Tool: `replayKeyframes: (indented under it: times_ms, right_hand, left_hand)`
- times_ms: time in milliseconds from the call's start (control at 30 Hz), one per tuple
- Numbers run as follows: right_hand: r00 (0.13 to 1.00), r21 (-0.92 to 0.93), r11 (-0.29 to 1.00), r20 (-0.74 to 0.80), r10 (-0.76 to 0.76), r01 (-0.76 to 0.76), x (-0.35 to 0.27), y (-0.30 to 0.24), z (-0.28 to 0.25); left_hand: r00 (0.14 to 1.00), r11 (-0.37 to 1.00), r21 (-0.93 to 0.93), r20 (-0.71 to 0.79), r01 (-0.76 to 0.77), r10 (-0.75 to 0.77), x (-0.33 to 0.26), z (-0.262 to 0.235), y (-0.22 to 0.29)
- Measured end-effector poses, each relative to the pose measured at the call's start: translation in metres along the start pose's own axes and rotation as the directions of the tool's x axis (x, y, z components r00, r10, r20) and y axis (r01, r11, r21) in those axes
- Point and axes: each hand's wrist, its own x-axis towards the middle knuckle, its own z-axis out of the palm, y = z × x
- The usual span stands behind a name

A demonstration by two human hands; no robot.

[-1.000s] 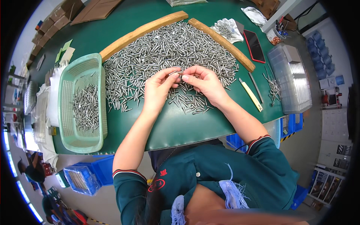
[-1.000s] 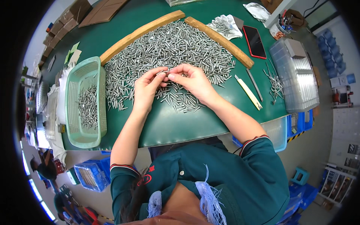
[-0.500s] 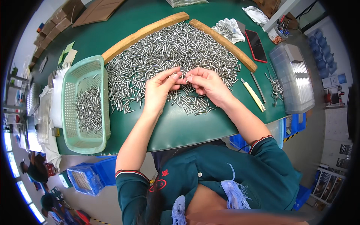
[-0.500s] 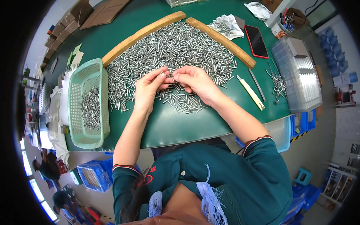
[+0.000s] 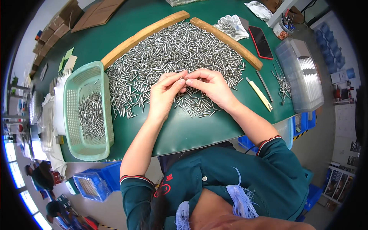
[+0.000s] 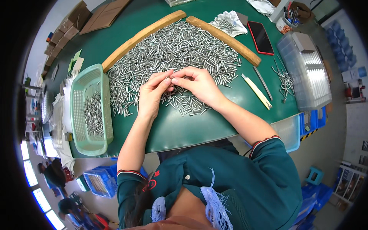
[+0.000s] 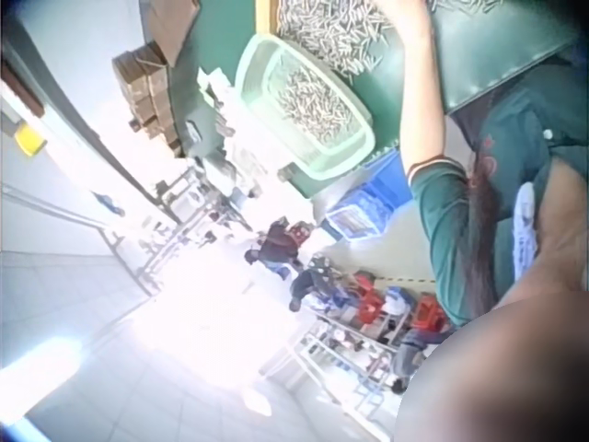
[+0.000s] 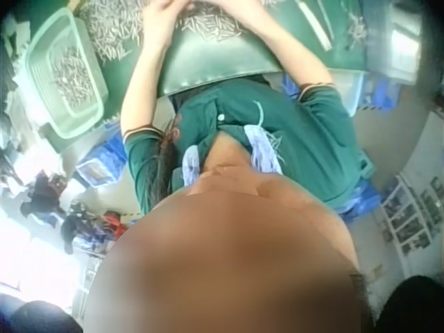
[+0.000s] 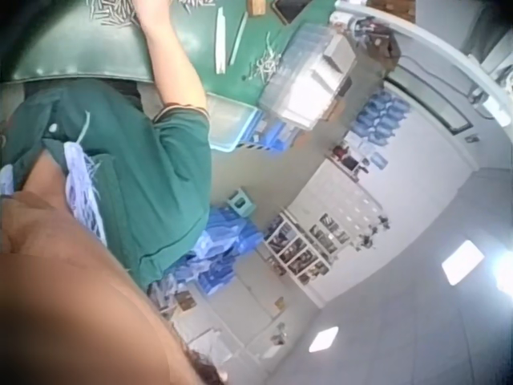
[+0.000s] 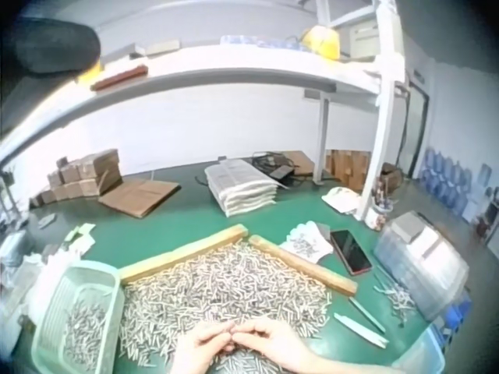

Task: Sorting and inspecting a large quantity of small metal pins on a workbench.

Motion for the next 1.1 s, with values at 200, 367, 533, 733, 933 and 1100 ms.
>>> replayKeyframes:
  times_ms: [200,367,533,733,933,1100]
  right_hand:
    - [0.999,-0.161,0.987,0.033,-0.017,0.023,-0.001,-0.003,-0.005]
    - [0.997,0.015,1.0,0.076,-0.001,0.0,-0.002,-0.003,-0.004]
    - [0.973,0.092,0.974,0.117,0.196,-0.207,-0.003,-0.012,-0.006]
    - [0.975,0.128,0.971,0.124,0.185,-0.2,-0.004,-0.014,-0.004]
    - [0.967,0.131,0.96,0.098,0.237,-0.249,-0.003,-0.011,-0.003]
    - [0.868,0.571,0.654,0.341,0.361,-0.496,0.0,0.001,-0.01]
  left_hand:
    - [0.998,1.0,-0.02,0.052,-0.017,0.018,0.001,-0.002,-0.004]
    - [0.996,0.991,-0.123,0.073,0.051,-0.042,-0.001,0.001,-0.005]
    - [0.979,0.937,-0.284,0.087,0.201,-0.184,-0.004,0.003,-0.002]
    - [0.982,0.96,-0.209,0.048,0.187,-0.181,-0.004,0.003,0.0]
    - [0.922,0.721,0.58,0.166,-0.379,0.351,-0.005,0.002,-0.004]
    - [0.94,0.855,0.395,0.198,-0.336,0.278,-0.009,0.002,0.002]
